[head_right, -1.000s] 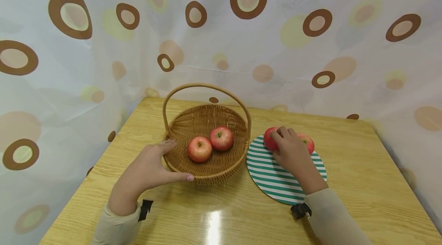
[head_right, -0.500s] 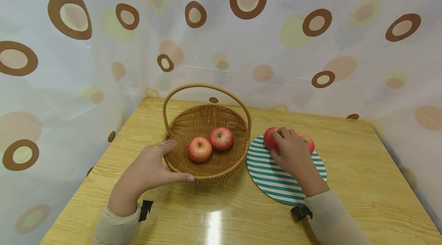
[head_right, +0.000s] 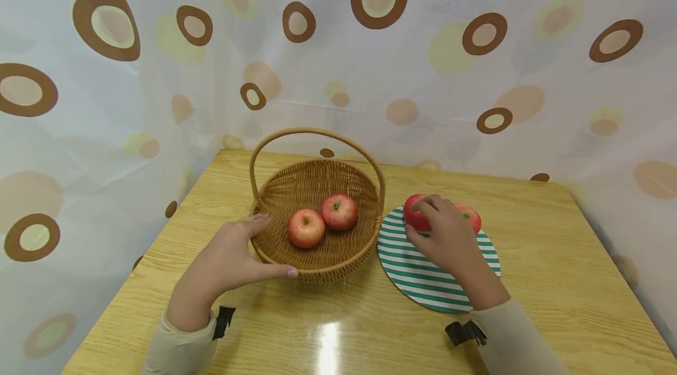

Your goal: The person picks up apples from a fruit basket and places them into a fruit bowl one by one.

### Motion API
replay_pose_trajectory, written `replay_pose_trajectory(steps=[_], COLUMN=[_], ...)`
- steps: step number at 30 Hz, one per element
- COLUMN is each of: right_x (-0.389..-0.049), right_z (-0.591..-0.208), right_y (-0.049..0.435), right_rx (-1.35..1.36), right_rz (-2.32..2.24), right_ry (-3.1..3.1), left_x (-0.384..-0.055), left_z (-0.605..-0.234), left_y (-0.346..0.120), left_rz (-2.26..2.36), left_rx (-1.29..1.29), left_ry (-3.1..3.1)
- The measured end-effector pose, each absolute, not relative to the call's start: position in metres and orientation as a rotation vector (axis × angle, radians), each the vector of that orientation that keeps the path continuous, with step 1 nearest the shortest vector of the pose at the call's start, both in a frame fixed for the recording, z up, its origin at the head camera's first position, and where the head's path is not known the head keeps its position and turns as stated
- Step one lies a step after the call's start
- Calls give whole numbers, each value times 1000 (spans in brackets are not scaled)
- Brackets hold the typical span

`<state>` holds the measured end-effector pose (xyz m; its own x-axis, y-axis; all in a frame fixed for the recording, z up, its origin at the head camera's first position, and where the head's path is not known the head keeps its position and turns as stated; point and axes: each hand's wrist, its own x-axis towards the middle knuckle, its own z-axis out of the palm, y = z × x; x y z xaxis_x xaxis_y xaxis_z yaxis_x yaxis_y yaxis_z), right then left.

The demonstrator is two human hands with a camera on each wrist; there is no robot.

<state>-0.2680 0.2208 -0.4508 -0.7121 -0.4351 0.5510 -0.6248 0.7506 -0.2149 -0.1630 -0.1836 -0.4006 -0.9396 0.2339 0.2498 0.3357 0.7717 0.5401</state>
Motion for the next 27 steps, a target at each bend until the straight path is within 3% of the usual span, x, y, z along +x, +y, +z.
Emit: replay_pose_trajectory(steps=[12, 27], right_x=[-242, -230], right_z=[-426, -422], right_y=[201, 184], right_rx=[833, 992], right_rz=[732, 884], right_ry=[-2492, -2330], left_x=[-163, -162], left_z=[-401, -400], left_y=[-183, -181], left_rz=[-893, -880], left_rx=[-445, -438], left_ry=[-2795, -2796])
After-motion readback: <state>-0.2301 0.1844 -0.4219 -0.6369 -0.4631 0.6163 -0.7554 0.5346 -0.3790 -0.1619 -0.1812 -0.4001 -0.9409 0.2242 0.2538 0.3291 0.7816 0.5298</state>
